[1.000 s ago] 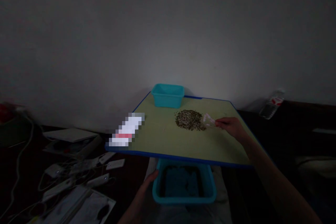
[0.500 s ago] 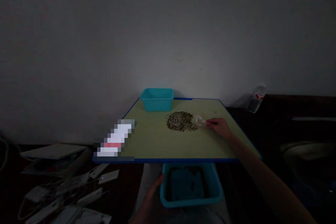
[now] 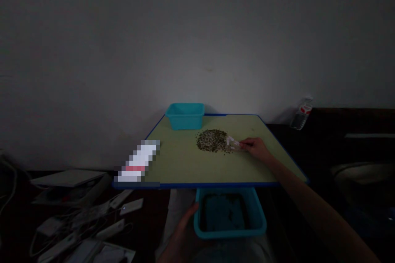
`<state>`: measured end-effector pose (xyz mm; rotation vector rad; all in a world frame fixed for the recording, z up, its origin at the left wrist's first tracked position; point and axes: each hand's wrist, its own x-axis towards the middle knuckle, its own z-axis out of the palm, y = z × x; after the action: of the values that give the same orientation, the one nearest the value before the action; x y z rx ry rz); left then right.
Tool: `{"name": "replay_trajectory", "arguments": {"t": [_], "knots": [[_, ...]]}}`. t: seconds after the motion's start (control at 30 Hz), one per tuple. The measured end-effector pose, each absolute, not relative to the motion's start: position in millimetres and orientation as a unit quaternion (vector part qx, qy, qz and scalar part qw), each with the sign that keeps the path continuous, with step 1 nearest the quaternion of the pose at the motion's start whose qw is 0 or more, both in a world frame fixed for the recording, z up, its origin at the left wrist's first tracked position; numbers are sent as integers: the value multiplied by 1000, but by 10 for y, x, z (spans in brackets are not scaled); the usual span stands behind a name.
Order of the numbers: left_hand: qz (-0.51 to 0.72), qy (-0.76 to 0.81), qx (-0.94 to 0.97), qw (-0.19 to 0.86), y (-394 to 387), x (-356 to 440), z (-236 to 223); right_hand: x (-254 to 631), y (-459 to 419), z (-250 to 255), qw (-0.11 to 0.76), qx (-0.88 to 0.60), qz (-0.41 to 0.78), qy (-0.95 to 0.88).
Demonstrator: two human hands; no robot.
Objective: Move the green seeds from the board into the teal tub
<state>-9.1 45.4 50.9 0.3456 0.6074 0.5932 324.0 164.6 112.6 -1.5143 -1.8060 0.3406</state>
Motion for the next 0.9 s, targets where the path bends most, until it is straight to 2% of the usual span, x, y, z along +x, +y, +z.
{"name": "replay_trajectory", "arguments": {"t": [0.5, 0.9], "knots": [[277, 286, 141, 906, 503, -100, 335, 3221, 1644, 1083, 376, -591, 152, -697], [268, 290, 88, 914, 492, -69, 392, 3232, 1638, 1085, 364, -588, 166, -703]]}}
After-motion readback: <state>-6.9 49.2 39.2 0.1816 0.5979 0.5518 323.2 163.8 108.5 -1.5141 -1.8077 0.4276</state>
